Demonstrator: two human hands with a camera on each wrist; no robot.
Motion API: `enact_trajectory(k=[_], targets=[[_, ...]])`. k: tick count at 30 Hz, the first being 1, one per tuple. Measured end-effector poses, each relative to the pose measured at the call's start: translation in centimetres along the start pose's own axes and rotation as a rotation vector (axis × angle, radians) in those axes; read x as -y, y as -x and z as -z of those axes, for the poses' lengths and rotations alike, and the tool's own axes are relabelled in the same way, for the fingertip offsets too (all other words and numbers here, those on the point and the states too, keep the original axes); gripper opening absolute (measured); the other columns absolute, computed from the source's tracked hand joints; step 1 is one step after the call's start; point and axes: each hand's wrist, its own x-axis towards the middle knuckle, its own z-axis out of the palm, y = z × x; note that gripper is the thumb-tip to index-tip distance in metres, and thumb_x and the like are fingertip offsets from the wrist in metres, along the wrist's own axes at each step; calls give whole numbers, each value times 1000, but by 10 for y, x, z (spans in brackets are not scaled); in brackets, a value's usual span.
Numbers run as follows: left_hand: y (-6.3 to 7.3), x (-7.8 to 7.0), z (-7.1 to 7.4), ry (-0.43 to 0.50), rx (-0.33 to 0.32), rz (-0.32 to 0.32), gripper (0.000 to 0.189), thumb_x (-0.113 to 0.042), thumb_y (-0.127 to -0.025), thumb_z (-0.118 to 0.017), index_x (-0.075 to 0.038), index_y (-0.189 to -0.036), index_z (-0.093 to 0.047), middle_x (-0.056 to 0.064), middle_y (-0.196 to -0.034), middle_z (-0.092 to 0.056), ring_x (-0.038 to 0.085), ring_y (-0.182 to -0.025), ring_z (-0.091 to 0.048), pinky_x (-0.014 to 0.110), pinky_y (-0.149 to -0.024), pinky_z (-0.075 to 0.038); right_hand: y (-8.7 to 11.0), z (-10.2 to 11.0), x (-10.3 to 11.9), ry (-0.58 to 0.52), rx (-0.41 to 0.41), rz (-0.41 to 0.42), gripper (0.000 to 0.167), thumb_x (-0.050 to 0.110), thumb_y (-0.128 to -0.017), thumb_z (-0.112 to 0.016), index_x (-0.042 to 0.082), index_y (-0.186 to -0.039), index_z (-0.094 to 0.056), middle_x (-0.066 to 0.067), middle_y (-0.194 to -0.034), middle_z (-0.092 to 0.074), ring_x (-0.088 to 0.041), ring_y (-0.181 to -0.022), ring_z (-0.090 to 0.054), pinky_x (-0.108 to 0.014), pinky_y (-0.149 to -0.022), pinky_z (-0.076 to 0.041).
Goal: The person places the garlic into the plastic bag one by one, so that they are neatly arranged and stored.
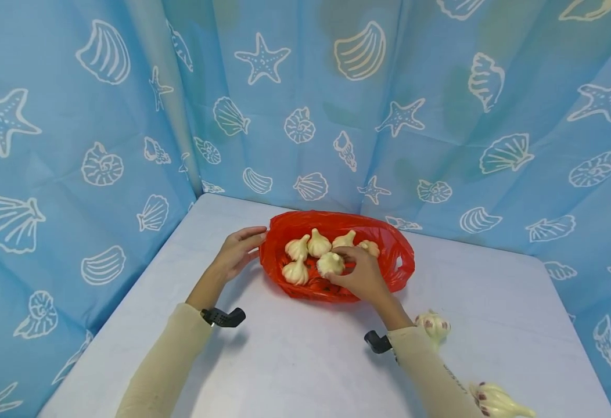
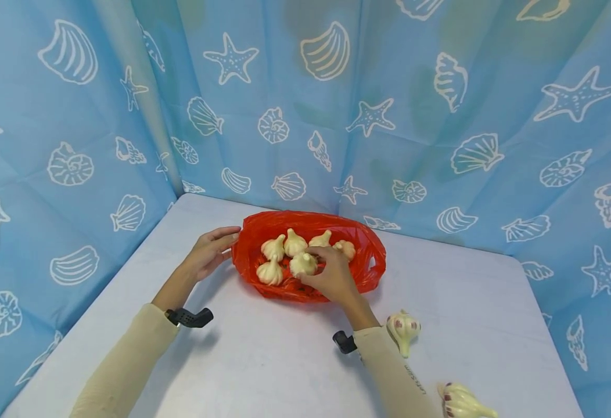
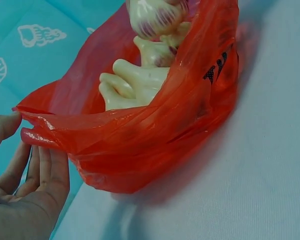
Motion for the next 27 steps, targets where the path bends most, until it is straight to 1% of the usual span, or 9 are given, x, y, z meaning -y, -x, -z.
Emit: enact_trajectory(k=[2,6,12,16,22,27], targets=[[0,0,0,1,2,-3,48,-18,-95,-65,-2,-138,-51,12,-133,-54,26,-117,-53,35,-94,-51,0,-4,-1,-3,3,-17,57,28,-73,-87,13,-124,-65,4,-117,-63,-18,-101,-61,-35,-82,-57],[0,1,1,7,-5,1,46,-17,-95,-65,-2,-137,-52,12,-133,-55,26,-116,-54,34,-92,-52,-1,-11,-3,-16,9,-14,56,28,-74,-87,11,-124,-66,2,-118,-64,-19,-104,-61,-36,-83,-57],[0,2,1,19,-10,14,45,-18,-94,-66,-3,-135,-53,11,-133,-55,26,-117,-54,35,-92,-52,-1,-21,-9,-21,7,-19,54,27,-74,-87,12,-121,-67,2,-115,-64,-20,-101,-60,-36,-84,-56],[0,1,-1,18,-11,11,44,-19,-94,-67,-5,-134,-55,10,-132,-56,26,-118,-54,34,-92,-52,0,-26,-13,-28,10,-33,54,28,-74,-87,12,-122,-67,2,-115,-64,-21,-102,-60,-38,-85,-56],[0,2,-2,20,-12,12,43,-18,-94,-67,-4,-133,-55,11,-132,-56,26,-117,-55,34,-91,-53,2,-32,-17,-30,18,-38,54,25,-75,-86,10,-123,-66,0,-117,-64,-22,-101,-62,-38,-85,-56],[2,2,-1,16,-23,11,46,-20,-92,-69,-5,-134,-55,10,-133,-56,27,-118,-55,37,-94,-51,3,-35,-19,-33,24,-73,54,26,-76,-85,12,-125,-65,0,-118,-63,-21,-102,-61,-38,-86,-55]])
